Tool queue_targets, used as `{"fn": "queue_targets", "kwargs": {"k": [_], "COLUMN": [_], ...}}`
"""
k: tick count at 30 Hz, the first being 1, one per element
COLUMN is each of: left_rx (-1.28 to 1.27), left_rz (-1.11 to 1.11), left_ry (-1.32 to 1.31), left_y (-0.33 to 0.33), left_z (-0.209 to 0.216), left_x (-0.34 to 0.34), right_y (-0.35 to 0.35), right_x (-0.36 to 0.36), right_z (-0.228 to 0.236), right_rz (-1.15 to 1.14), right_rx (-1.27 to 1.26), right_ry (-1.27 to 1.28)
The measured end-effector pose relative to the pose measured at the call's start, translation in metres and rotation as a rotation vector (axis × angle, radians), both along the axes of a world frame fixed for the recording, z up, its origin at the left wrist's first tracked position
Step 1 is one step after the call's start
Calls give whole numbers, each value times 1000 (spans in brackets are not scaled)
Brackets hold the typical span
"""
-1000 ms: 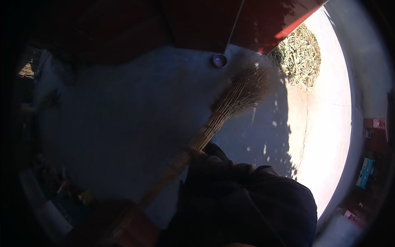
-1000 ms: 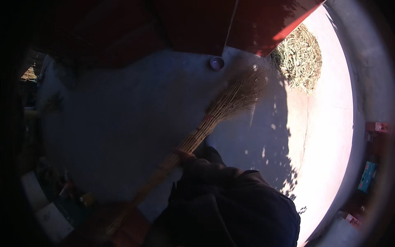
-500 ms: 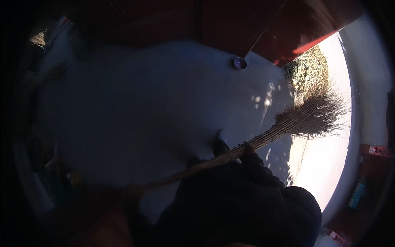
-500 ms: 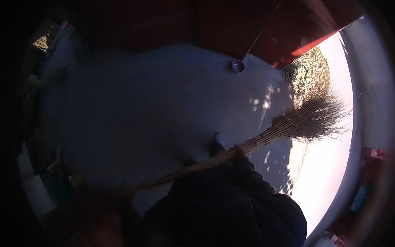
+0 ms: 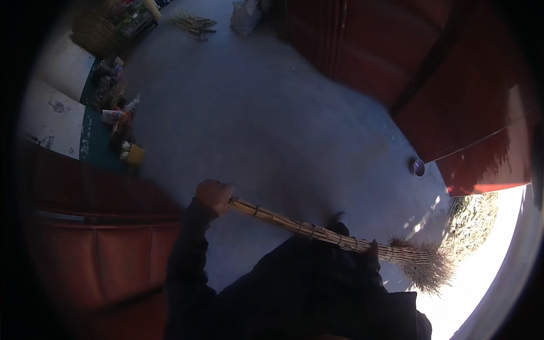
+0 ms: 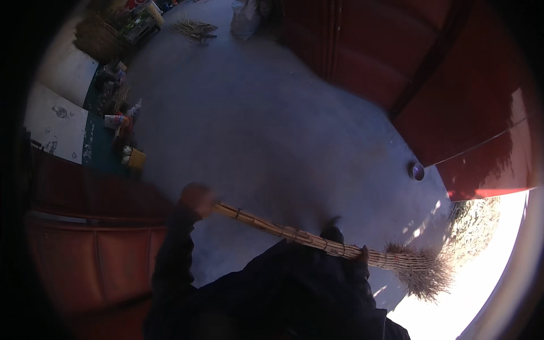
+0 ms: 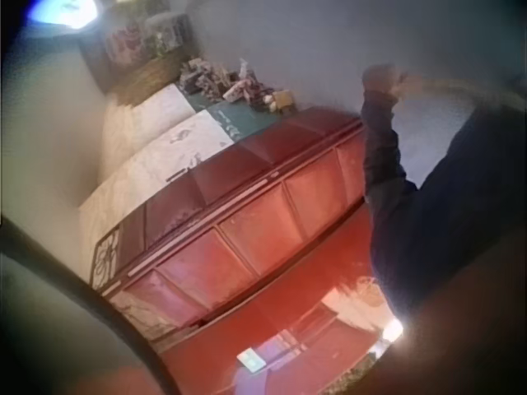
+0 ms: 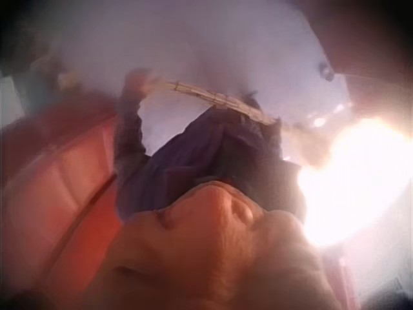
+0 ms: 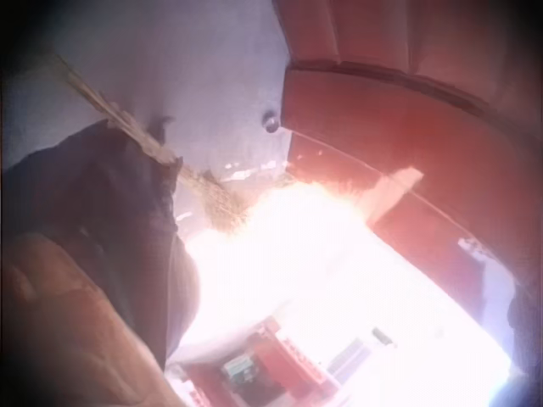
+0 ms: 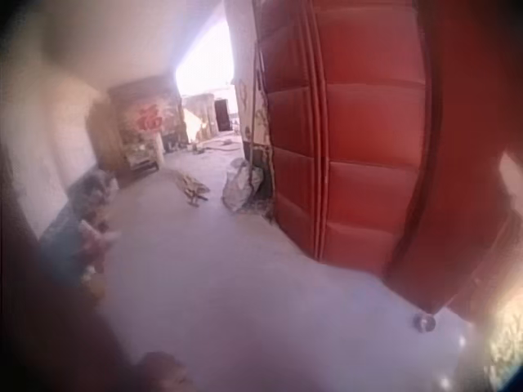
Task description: The person sweeps a concrete floor with a traditional straw broom, then sits and trims long sticks with hand shears. The person puts on gloves before trimming and works on the floor.
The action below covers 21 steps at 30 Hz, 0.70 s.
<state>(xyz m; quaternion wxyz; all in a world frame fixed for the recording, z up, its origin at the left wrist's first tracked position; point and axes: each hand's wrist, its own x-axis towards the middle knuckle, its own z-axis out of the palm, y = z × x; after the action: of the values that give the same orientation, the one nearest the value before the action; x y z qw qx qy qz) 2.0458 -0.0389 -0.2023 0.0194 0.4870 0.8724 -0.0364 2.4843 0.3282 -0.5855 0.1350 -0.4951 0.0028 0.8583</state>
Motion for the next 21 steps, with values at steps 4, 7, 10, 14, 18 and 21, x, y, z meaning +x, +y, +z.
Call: {"fn": "queue_targets", "kwargs": {"k": [4,7,10,14,18,21], "left_rx": [-19,3,62,72,152,264], "left_rz": [-46,-69,-64,37,79,100], "left_ry": [-12,-7,-35,-110,-180,-202], "left_y": [37,44,64,68,56,63], "left_z": [3,1,-17,-47,-100,-138], "left_x": [-67,-123,-180,-239,-279,-302], "right_y": [24,26,57,90,111,139], "right_x": [-57,-113,-164,-222,-262,-295], "right_z": [29,27,27,33,75,111], "right_rz": [-98,-195,-194,-145,-214,-237], "right_rx": [-104,-171,-118,24,187,352], "right_ry": [-52,-76,-110,-176,-242,-154]}}
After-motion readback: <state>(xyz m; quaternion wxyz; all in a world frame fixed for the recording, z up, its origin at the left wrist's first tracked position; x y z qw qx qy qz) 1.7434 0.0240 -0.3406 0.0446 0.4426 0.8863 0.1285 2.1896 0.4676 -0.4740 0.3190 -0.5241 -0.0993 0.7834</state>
